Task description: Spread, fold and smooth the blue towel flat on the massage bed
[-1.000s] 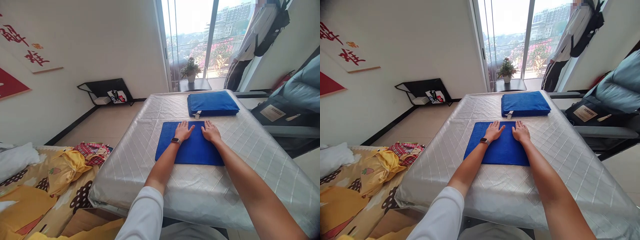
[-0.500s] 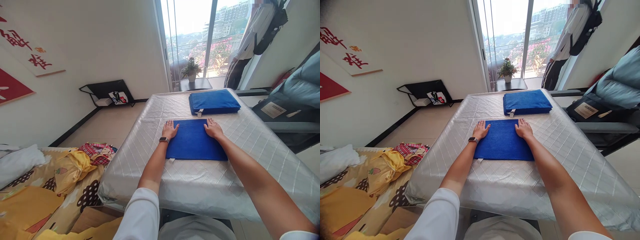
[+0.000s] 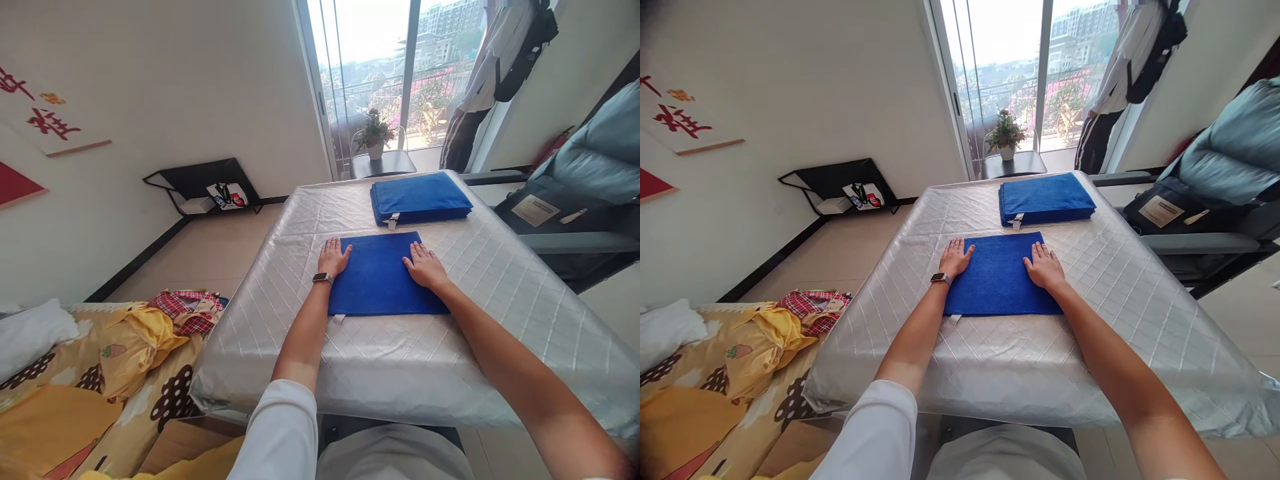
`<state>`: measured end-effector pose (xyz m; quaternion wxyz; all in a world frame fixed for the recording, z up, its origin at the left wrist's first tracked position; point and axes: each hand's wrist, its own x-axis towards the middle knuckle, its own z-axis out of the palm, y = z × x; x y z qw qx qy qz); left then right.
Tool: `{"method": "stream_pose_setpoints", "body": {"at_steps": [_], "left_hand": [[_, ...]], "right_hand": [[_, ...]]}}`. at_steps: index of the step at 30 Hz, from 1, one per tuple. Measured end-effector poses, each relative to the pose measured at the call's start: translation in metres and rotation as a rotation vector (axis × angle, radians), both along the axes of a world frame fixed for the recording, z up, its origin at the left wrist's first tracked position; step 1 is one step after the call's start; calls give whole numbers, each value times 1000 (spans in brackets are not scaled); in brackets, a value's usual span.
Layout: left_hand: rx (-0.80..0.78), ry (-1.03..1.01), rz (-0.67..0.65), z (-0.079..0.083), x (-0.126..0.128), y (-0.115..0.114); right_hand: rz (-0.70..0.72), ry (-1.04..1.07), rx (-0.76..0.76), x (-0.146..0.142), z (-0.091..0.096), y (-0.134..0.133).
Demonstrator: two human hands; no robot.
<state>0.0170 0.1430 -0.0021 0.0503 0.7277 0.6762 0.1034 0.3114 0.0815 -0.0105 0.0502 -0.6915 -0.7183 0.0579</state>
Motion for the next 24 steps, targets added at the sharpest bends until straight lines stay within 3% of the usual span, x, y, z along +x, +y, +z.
{"method": "stream_pose_setpoints", "body": {"at_steps": [7,10,13,17,20,22,24], "left_hand": [[270,38,48,5,2,-13],[287,33,14,13,9,-17],[215,-15,-32,21,40,-22],[119,-17,-374,18,114,-38],[92,-8,-488,8,159,-52],[76,-12,-470,1,171,-58],[53,-4,-444,-2,165,-60]], "right_hand": [[-8,1,24,-3,0,0],[-9,5,23,-3,1,0],[-10,14,7,-4,3,0],[-3,18,15,-4,3,-1],[23,-5,24,-1,0,-3],[31,-19,31,1,-1,-3],[26,-14,37,1,-2,-2]]}}
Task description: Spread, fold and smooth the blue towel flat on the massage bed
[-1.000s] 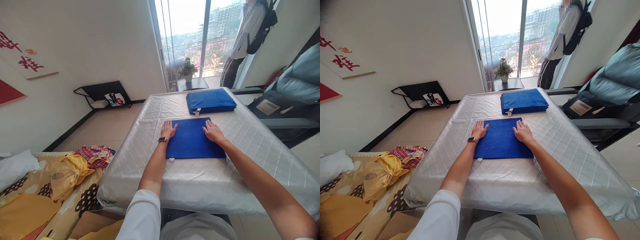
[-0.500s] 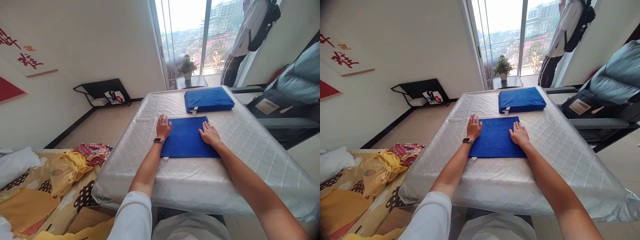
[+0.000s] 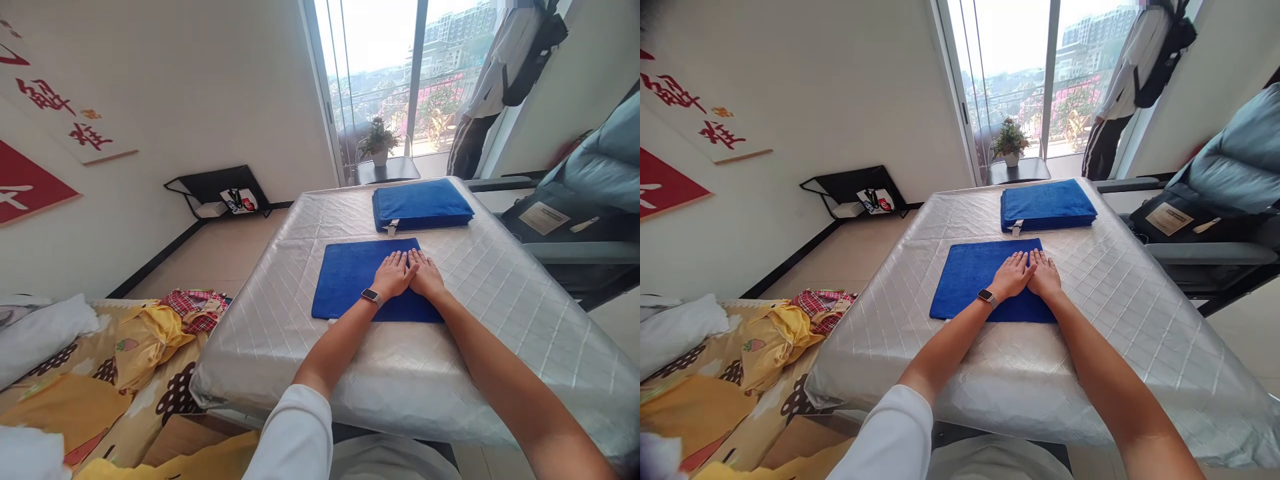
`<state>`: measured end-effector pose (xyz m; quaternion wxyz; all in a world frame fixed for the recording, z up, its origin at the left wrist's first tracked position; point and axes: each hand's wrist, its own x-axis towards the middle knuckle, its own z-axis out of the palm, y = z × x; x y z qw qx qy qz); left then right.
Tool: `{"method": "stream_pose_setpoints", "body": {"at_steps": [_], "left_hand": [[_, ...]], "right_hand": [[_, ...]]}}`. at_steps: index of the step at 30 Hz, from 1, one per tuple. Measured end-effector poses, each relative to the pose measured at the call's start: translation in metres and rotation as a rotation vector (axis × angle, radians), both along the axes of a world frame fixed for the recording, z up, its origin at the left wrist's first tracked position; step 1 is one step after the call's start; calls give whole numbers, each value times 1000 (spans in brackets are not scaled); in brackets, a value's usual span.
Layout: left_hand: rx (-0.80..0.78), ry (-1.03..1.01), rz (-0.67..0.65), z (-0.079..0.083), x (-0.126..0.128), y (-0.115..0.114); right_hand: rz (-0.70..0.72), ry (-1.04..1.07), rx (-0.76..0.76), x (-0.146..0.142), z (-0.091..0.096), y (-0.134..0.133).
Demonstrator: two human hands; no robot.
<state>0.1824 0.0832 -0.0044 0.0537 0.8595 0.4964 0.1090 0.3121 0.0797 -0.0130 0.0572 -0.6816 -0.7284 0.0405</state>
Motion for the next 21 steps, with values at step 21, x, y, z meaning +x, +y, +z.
{"method": "stream_pose_setpoints", "body": {"at_steps": [21], "left_hand": [[-65,88,412,0,-191,-28]], "right_hand": [[-42,-9,61,-7,8,-3]]}}
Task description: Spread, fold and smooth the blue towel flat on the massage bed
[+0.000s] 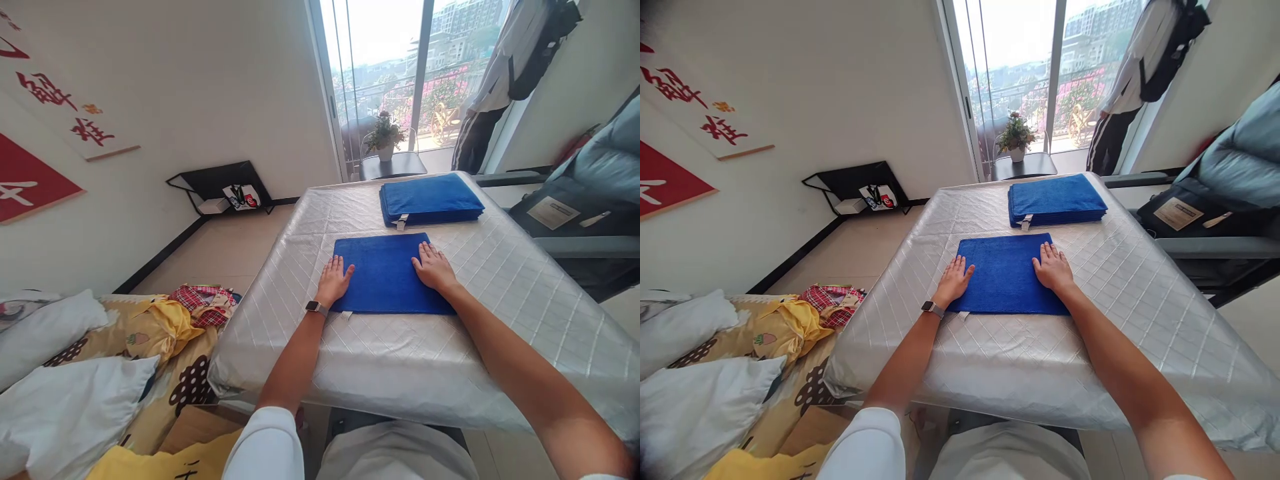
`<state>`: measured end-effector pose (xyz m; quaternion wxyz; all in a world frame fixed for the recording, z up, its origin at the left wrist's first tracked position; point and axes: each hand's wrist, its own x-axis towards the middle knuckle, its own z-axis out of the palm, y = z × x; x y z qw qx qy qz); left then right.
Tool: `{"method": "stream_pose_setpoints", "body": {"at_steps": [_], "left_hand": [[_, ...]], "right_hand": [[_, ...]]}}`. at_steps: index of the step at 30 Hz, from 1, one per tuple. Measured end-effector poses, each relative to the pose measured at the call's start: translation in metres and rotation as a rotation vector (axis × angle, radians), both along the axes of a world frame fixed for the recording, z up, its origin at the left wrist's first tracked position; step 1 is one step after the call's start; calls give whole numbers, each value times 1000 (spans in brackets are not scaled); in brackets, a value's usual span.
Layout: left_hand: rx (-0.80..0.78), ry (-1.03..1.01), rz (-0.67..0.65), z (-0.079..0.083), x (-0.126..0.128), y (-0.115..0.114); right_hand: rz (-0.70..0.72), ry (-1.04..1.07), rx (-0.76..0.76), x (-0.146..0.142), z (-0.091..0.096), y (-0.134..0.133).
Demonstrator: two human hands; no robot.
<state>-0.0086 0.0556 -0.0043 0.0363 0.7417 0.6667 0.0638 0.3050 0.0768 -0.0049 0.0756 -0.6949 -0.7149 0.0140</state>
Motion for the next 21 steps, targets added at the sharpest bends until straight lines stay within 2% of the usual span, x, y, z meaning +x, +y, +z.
{"method": "stream_pose_setpoints", "body": {"at_steps": [4,10,15,21], "left_hand": [[9,16,-11,1,1,-1],[-9,22,-15,1,0,-3],[20,53,-20,0,1,-6],[94,81,-9,5,4,-11]], "right_hand": [[47,-78,166,-5,8,-11],[37,-58,-79,0,10,-46],[59,-45,-95,5,-4,-78],[53,-37,-116,5,-7,-81]]}}
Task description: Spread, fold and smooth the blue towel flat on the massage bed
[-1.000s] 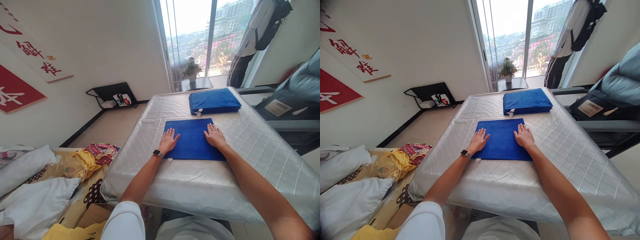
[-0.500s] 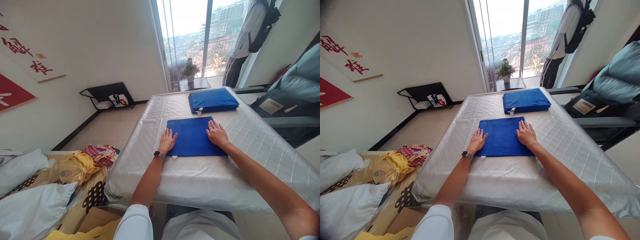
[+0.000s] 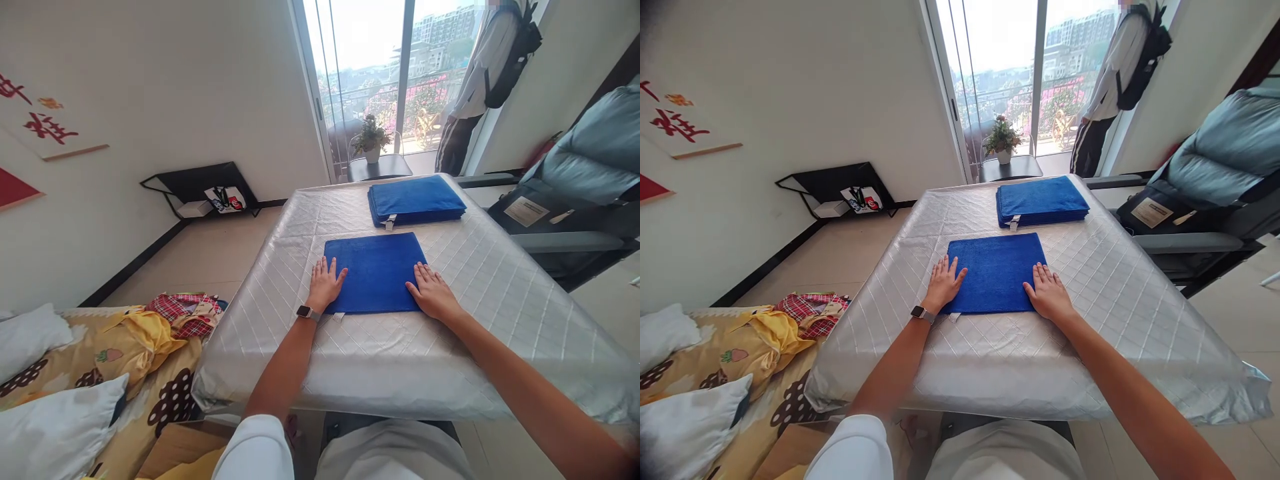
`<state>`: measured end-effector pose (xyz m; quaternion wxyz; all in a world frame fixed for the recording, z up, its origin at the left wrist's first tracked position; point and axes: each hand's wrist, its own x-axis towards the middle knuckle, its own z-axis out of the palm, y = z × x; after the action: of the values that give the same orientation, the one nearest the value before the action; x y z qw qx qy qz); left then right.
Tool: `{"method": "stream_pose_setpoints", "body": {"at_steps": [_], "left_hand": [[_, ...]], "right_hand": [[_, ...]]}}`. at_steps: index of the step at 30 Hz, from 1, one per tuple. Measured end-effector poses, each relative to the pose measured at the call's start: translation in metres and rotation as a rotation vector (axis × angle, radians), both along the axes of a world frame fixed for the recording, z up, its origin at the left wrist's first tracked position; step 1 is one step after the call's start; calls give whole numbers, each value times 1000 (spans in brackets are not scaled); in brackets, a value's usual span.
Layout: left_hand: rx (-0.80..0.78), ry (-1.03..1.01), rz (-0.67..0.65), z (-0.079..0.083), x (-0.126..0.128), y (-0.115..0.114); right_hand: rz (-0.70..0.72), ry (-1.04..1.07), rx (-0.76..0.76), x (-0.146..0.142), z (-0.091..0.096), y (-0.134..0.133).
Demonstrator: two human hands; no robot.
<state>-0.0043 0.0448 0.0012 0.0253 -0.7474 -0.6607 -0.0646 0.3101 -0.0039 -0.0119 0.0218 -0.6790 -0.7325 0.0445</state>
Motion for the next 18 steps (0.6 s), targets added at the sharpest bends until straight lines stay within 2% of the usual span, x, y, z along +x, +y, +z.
{"method": "stream_pose_setpoints", "body": {"at_steps": [3,5,9,11,13,15,18], "left_hand": [[105,0,-44,6,15,-6],[131,-7,-151,10,37,-13],[94,-20,-451,15,105,-25],[104,-30,-533,14,141,-26],[109,-43,-549,10,168,-23],[72,-53,-525,5,181,-19],[-5,-55,-479,-2,172,-16]], "right_hand": [[1,7,4,-1,0,2],[-1,11,13,-1,-1,1],[3,-3,37,-3,0,-2],[9,-13,47,-4,1,-4],[17,-17,48,-3,3,-6],[20,-15,41,-3,4,-7],[11,-19,32,-3,6,-7]]}}
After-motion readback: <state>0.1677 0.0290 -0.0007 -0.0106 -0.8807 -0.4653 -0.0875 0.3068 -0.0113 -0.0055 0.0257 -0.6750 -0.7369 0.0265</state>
